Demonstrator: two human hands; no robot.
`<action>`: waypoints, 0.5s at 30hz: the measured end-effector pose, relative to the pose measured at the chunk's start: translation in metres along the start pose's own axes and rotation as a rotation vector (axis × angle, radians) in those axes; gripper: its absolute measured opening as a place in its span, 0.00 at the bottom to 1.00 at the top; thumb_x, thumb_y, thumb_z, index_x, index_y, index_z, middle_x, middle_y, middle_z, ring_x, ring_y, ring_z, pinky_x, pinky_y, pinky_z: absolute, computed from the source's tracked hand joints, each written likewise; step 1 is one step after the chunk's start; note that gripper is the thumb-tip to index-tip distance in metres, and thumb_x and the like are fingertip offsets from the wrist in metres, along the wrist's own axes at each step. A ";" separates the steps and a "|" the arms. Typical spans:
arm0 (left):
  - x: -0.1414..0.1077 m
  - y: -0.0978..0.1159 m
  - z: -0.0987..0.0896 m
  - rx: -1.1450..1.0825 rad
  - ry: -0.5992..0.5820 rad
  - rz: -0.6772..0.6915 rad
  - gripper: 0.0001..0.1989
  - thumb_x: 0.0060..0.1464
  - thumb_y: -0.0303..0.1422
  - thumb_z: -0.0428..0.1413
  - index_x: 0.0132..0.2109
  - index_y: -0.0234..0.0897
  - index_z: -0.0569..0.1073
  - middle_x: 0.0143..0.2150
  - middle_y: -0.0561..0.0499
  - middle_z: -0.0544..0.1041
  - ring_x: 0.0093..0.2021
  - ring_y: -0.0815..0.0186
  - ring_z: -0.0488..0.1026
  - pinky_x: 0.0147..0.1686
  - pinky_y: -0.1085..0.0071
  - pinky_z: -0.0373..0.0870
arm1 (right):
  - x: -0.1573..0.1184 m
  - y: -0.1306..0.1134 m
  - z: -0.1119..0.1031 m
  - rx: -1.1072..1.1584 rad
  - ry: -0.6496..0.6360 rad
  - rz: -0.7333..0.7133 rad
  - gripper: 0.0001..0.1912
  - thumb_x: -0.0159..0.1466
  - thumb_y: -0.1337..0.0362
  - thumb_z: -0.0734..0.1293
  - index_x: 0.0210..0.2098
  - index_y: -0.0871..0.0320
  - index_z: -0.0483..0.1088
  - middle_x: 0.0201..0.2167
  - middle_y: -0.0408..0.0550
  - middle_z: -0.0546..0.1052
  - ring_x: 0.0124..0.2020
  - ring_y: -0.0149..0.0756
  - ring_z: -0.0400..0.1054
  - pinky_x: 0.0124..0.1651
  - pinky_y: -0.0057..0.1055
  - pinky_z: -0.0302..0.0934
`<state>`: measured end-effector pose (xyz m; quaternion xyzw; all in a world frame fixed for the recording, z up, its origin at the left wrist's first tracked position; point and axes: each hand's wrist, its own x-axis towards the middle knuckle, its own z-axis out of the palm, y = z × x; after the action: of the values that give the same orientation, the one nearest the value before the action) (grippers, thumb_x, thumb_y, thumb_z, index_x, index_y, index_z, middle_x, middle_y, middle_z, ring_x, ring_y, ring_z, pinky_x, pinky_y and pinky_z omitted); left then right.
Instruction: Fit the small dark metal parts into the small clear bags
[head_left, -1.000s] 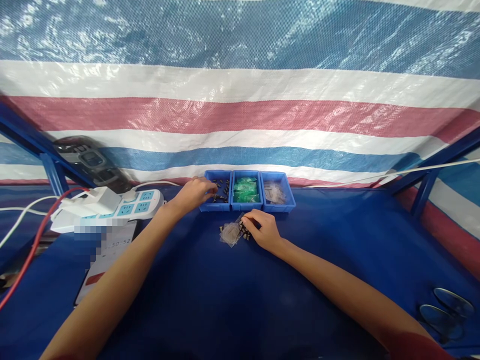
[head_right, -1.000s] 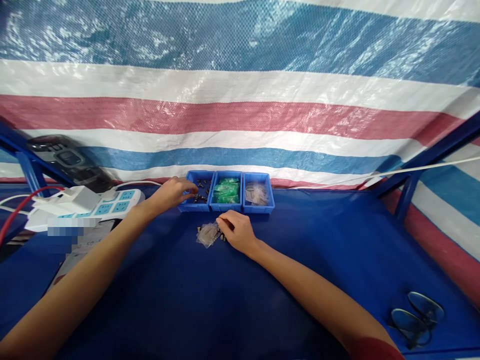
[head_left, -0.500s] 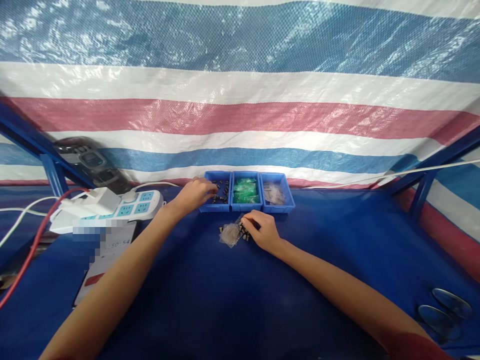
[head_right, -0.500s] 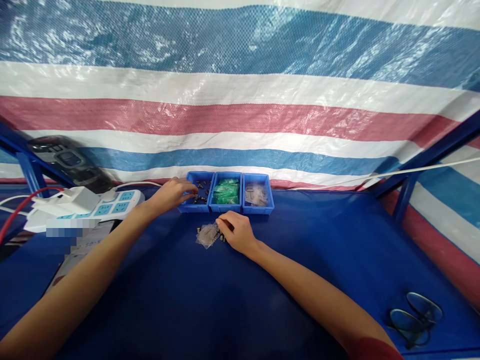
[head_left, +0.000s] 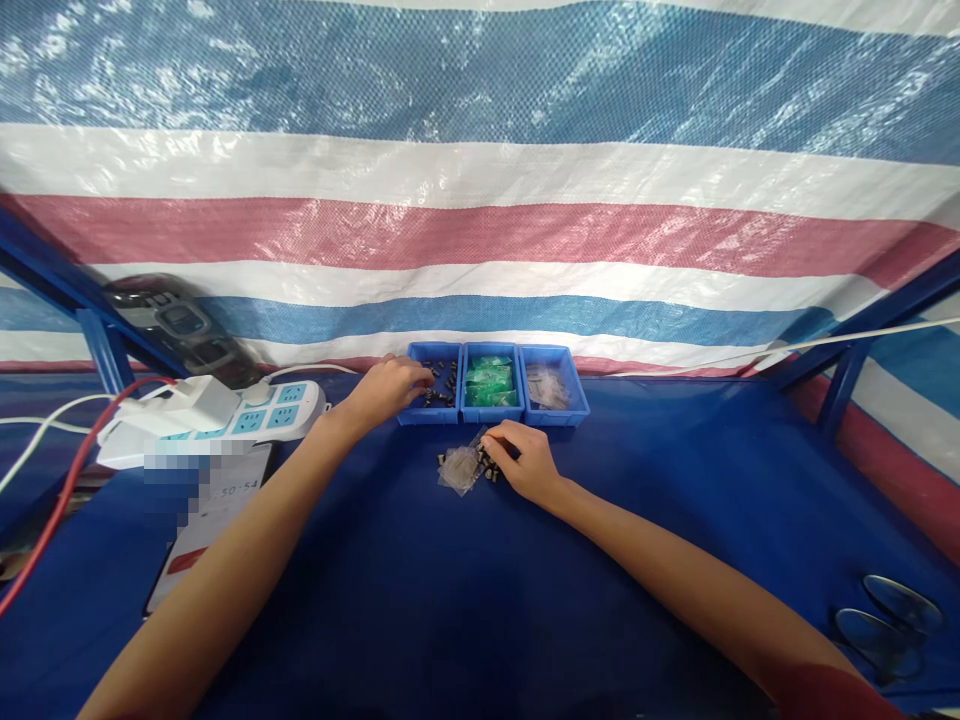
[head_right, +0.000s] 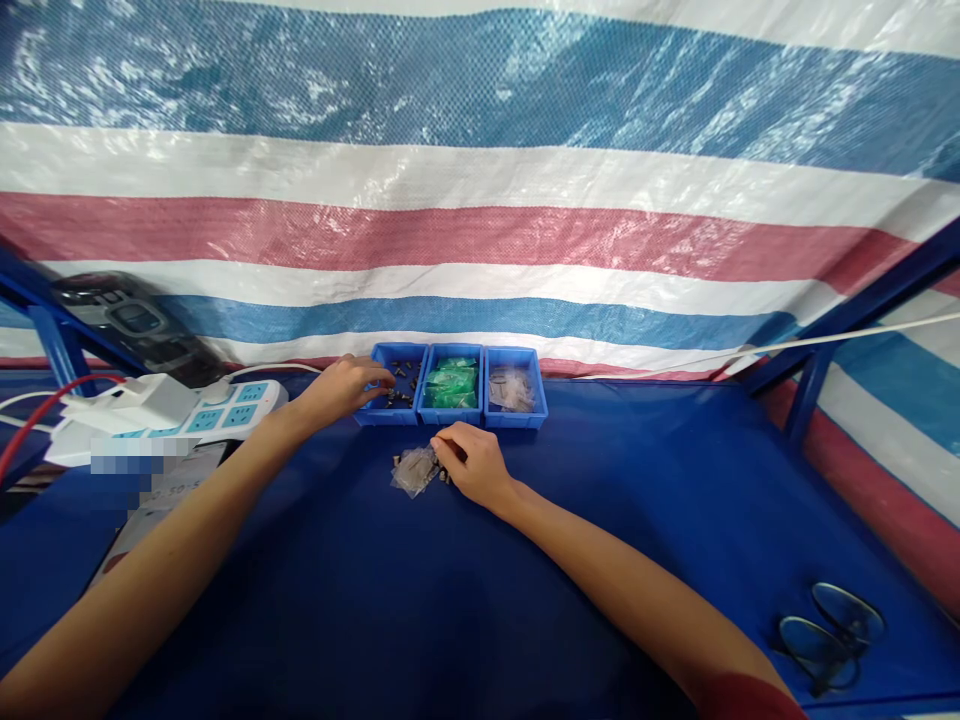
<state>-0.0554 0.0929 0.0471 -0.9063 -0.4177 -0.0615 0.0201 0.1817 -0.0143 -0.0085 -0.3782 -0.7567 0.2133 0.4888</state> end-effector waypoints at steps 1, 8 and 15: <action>0.000 0.000 0.000 -0.002 0.000 -0.002 0.11 0.55 0.29 0.49 0.39 0.37 0.76 0.37 0.46 0.78 0.39 0.60 0.73 0.42 0.66 0.66 | 0.000 0.000 0.000 0.000 0.001 0.002 0.13 0.66 0.61 0.59 0.29 0.58 0.69 0.23 0.45 0.70 0.23 0.31 0.63 0.29 0.28 0.58; 0.000 -0.001 0.001 -0.002 0.003 -0.001 0.11 0.54 0.28 0.49 0.39 0.36 0.76 0.38 0.46 0.78 0.40 0.60 0.73 0.42 0.66 0.66 | 0.000 -0.001 0.000 -0.004 -0.008 0.011 0.12 0.66 0.61 0.59 0.29 0.58 0.69 0.23 0.45 0.70 0.24 0.31 0.63 0.29 0.28 0.58; 0.000 0.000 0.000 -0.011 0.001 0.007 0.11 0.54 0.28 0.50 0.39 0.37 0.76 0.37 0.47 0.78 0.39 0.61 0.73 0.42 0.67 0.66 | 0.000 0.000 0.000 -0.002 -0.007 0.010 0.13 0.66 0.61 0.59 0.29 0.58 0.69 0.23 0.45 0.70 0.24 0.31 0.63 0.29 0.28 0.58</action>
<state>-0.0549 0.0931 0.0469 -0.9079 -0.4141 -0.0639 0.0155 0.1816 -0.0143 -0.0083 -0.3818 -0.7567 0.2161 0.4846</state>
